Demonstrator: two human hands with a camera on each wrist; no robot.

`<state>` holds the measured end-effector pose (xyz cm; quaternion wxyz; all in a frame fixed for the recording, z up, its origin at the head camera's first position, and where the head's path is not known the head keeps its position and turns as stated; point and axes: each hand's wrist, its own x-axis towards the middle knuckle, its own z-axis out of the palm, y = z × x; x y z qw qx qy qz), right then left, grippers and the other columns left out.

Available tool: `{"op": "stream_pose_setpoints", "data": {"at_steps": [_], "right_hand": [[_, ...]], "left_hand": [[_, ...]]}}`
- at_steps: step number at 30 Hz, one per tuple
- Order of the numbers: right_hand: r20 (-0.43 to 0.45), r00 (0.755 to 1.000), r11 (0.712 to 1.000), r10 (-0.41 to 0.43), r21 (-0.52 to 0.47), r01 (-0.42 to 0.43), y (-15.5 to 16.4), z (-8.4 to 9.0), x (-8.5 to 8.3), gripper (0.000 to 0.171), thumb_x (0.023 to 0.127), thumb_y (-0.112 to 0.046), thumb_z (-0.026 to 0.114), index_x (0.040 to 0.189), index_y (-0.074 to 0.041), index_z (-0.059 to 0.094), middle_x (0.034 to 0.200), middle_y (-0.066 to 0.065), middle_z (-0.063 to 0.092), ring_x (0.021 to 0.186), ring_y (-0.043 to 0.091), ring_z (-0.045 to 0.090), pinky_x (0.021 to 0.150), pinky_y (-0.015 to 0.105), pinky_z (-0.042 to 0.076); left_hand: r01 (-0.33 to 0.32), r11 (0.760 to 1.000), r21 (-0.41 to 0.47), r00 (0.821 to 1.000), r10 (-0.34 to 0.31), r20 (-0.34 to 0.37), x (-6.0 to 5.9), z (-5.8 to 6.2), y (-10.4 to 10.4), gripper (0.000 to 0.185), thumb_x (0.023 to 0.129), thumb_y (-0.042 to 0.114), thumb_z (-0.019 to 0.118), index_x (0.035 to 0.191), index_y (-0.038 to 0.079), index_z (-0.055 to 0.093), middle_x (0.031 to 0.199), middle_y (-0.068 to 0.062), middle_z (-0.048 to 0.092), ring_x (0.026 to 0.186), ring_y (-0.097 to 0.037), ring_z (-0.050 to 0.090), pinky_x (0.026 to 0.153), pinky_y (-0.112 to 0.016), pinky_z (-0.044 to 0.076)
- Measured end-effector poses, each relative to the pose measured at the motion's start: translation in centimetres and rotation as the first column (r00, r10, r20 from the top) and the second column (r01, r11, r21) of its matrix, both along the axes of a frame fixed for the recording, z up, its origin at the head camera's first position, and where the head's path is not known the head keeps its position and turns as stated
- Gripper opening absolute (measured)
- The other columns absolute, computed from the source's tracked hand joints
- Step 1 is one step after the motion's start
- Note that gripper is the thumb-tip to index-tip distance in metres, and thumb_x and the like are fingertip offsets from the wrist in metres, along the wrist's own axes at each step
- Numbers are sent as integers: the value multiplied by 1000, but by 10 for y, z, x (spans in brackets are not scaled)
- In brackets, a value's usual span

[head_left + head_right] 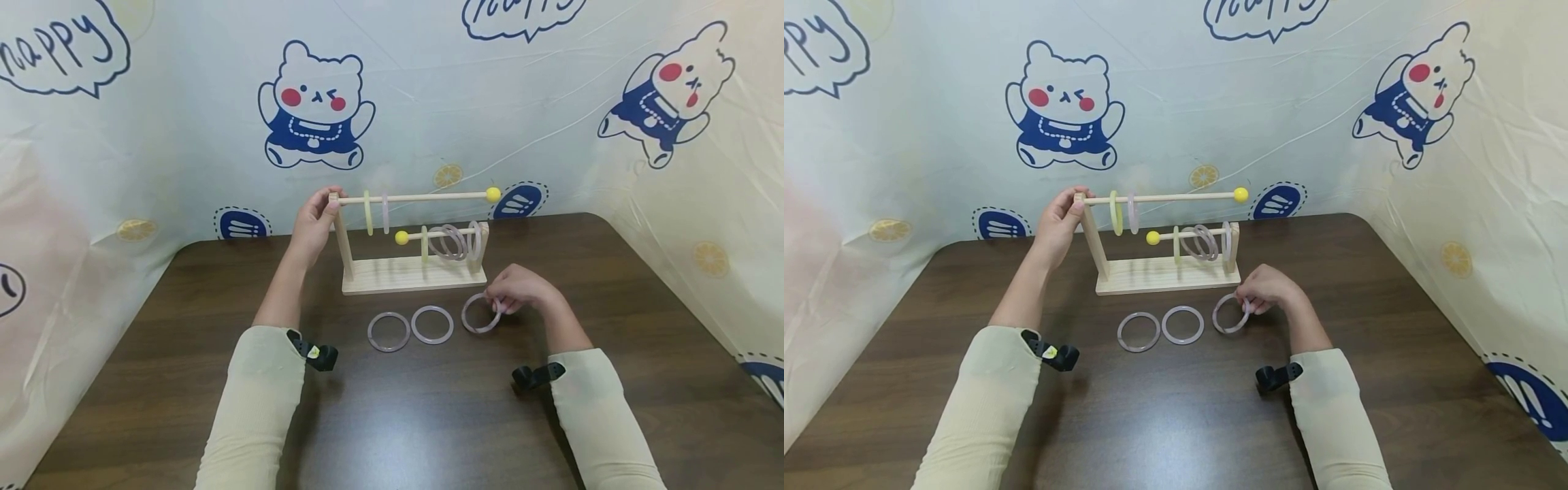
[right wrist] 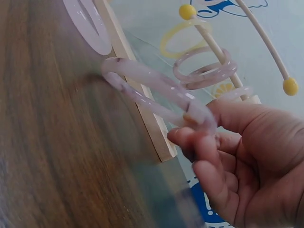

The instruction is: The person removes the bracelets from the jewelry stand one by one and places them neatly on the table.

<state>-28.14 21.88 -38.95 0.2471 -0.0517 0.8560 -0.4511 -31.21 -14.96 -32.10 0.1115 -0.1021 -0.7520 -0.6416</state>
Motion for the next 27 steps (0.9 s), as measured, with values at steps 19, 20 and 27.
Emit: {"op": "stream_pose_setpoints", "data": {"at_steps": [19,20,27], "right_hand": [[-105,994,979,23,205,-1,-3,-1,2,18,78,-15,69,70,2,69,58,4,62,57,16,62,54,30,52],[-108,994,977,32,212,-9,-3,-1,2,18,77,-15,69,70,2,69,58,4,63,56,15,62,54,30,52],[-125,991,966,56,259,-22,-7,-1,2,17,77,-14,70,71,1,70,58,6,63,56,17,62,53,30,51]], "left_hand": [[0,1000,6,1000,0,-4,0,0,1,33,96,24,47,124,8,51,123,-6,53,116,-17,45,101,-34,34],[-1,1000,4,1000,1,-1,0,-1,1,33,96,25,47,124,8,51,123,-6,53,116,-17,45,101,-35,34],[-5,1000,0,1000,5,-1,-1,-1,0,37,96,26,47,126,5,49,123,-6,53,116,-18,45,101,-35,34]]}}
